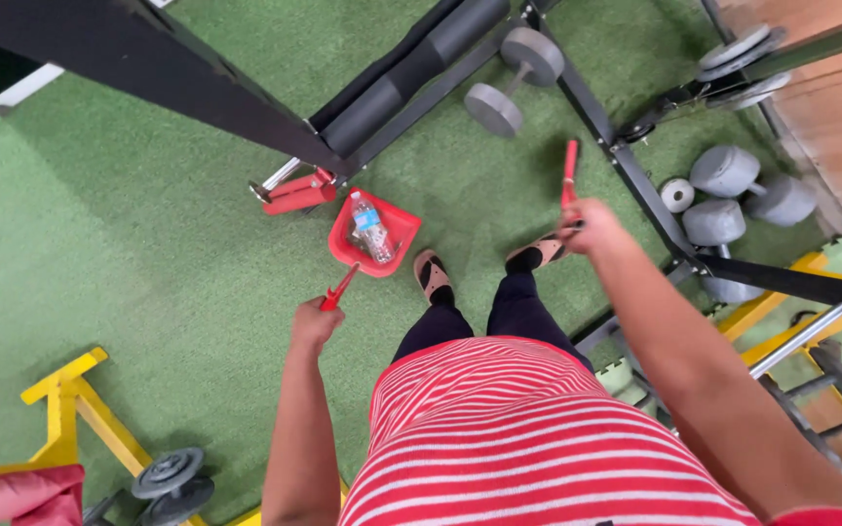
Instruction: Sweeping the floor of a gym using a broom and a dustpan while walking through the equipment area.
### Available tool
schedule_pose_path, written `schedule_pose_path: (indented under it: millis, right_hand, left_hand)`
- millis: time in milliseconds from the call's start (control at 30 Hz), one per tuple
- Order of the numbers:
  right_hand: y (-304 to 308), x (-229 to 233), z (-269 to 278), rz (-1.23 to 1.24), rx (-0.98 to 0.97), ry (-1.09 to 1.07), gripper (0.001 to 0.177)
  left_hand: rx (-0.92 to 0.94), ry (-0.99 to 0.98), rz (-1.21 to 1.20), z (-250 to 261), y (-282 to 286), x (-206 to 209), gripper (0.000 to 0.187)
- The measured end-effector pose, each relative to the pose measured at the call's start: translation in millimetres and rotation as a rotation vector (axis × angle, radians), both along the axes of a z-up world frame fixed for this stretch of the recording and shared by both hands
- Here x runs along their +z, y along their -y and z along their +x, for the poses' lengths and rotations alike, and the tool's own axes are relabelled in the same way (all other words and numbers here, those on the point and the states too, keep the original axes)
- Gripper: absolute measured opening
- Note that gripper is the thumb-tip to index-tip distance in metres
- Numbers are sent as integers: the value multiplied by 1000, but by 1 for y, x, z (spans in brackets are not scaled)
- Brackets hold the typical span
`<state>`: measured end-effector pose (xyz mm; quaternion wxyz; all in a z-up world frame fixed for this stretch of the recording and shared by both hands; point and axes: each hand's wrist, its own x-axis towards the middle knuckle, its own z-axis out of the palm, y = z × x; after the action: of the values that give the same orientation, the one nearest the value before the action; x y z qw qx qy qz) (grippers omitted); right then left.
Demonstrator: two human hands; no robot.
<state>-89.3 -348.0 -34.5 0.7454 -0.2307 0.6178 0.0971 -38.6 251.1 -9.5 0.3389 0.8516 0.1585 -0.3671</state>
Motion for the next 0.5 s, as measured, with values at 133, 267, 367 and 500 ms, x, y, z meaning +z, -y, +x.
schedule_pose_path:
  millis: [133,267,367,500]
  right_hand:
    - [-105,-3,1,-37,253,-46,7]
    - [-211,3,-17,-92,585,-95,3]
    - [-250,49,-21,-80,775,-88,9]
    - [-221,82,-24,25,963,2,30]
  left_hand:
    - [30,-32,47,3,-4,5,29]
    - [-21,-16,93,10,0,8,29]
    - [-75,-25,134,15,3,10,29]
    - [-42,-44,141,24,9,3,30]
